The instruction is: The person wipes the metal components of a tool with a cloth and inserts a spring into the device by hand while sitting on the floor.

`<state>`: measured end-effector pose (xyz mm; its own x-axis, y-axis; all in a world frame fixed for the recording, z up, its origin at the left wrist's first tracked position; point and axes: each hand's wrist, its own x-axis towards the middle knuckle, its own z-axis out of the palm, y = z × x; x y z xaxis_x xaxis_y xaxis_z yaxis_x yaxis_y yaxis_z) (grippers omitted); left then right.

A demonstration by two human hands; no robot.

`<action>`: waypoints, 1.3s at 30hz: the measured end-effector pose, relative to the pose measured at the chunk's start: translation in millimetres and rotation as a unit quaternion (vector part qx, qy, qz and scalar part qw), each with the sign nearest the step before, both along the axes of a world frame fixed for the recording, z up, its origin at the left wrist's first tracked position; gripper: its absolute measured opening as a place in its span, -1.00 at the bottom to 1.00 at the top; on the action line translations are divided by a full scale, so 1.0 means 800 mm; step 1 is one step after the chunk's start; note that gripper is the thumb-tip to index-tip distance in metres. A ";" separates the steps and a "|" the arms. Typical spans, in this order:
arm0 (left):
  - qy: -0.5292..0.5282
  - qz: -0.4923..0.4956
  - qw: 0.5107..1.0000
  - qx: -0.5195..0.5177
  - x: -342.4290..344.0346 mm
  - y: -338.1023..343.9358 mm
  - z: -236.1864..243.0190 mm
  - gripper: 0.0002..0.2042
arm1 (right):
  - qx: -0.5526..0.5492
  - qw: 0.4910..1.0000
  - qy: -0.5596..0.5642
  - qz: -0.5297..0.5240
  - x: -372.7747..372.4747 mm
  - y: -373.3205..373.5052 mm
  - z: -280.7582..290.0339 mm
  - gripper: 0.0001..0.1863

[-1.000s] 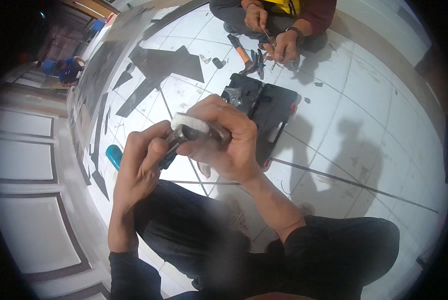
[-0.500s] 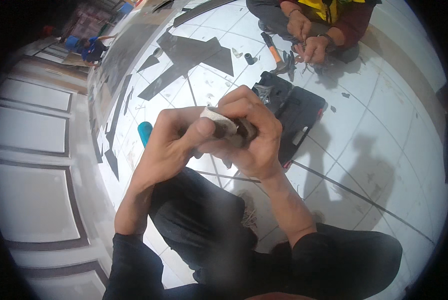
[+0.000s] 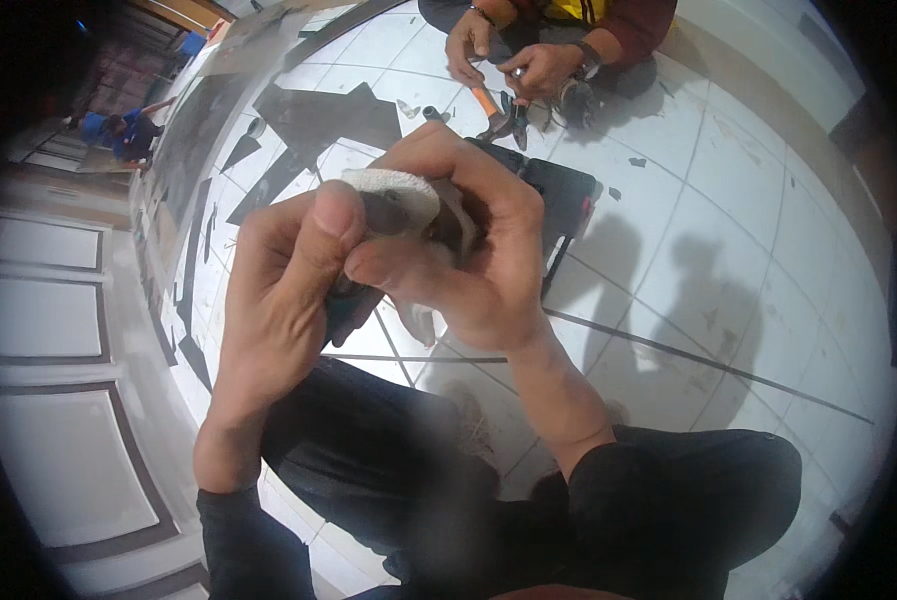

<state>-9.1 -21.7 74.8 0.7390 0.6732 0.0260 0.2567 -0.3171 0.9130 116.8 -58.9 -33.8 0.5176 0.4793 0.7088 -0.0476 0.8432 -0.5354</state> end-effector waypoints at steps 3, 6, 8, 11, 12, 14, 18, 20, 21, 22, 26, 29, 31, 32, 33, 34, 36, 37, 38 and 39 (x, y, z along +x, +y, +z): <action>0.007 0.037 0.997 -0.063 -0.003 -0.003 0.008 -0.43 | -0.068 0.997 0.028 0.029 -0.005 -0.015 0.009 -0.56; 0.024 0.034 0.994 -0.103 -0.003 -0.001 0.004 -0.43 | -0.096 0.987 0.103 0.081 -0.008 -0.020 0.015 -0.56; 0.023 0.014 0.996 -0.085 -0.003 0.002 0.003 -0.44 | -0.102 0.983 0.120 0.098 -0.008 -0.021 0.016 -0.57; 0.060 -0.022 0.992 -0.109 -0.004 0.013 0.004 -0.43 | -0.095 0.982 0.122 0.111 -0.007 -0.018 0.011 -0.60; 0.056 -0.009 0.994 -0.095 -0.005 0.010 0.001 -0.43 | -0.095 0.982 0.122 0.112 -0.007 -0.018 0.009 -0.60; 0.052 0.005 0.995 -0.080 -0.006 0.004 -0.002 -0.43 | -0.099 0.987 0.091 0.085 -0.007 -0.016 0.007 -0.61; 0.066 0.034 0.995 -0.063 -0.005 -0.002 -0.007 -0.42 | -0.062 0.996 0.058 0.039 -0.007 -0.012 -0.007 -0.62; 0.069 0.044 0.995 -0.059 -0.009 -0.006 -0.010 -0.41 | -0.058 0.995 0.051 0.061 -0.009 -0.013 -0.008 -0.61; 0.056 0.097 0.993 -0.041 -0.012 -0.010 -0.013 -0.40 | -0.058 0.995 0.050 0.063 -0.011 -0.013 -0.006 -0.61; 0.049 0.125 0.990 -0.032 -0.014 -0.010 -0.015 -0.40 | -0.064 0.993 0.065 0.077 -0.014 -0.015 -0.003 -0.62; 0.120 0.082 0.988 0.049 -0.025 0.001 -0.014 -0.25 | -0.047 0.996 0.043 0.066 -0.022 -0.007 -0.006 -0.67; 0.097 0.113 0.989 0.000 -0.026 -0.002 -0.016 -0.22 | -0.037 0.996 0.038 0.069 -0.023 -0.010 -0.005 -0.69; 0.123 0.085 0.989 0.012 -0.015 -0.002 -0.001 -0.23 | -0.056 0.996 0.016 0.064 -0.021 -0.015 -0.007 -0.68; 0.098 0.049 0.993 -0.035 -0.013 -0.001 0.005 -0.27 | -0.075 0.996 -0.006 0.057 -0.021 -0.016 -0.008 -0.67; 0.072 0.018 0.994 -0.082 -0.014 0.000 0.009 -0.31 | -0.073 0.995 -0.006 0.063 -0.025 -0.016 -0.007 -0.67; 0.100 -0.012 0.991 -0.092 -0.019 0.007 0.014 -0.29 | -0.073 0.993 0.014 0.086 -0.029 -0.016 -0.006 -0.66; 0.091 -0.032 0.990 -0.106 -0.027 0.018 0.003 -0.30 | -0.074 0.991 0.032 0.109 -0.031 -0.018 -0.006 -0.65; 0.081 -0.056 0.988 -0.121 -0.030 0.022 -0.003 -0.31 | -0.087 0.987 0.031 0.129 -0.029 -0.019 -0.006 -0.65; 0.079 -0.057 0.988 -0.121 -0.032 0.023 -0.004 -0.31 | -0.099 0.983 0.031 0.149 -0.027 -0.021 -0.006 -0.65; 0.064 -0.061 0.984 -0.157 -0.034 0.024 -0.003 -0.32 | -0.099 0.983 0.031 0.150 -0.026 -0.024 -0.005 -0.65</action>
<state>-36.5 -2.6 72.1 0.7980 0.5402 -0.2673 0.3535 -0.0603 0.9335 95.7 -77.9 -37.6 0.3712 0.7431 0.5568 -0.3166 0.6650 -0.6764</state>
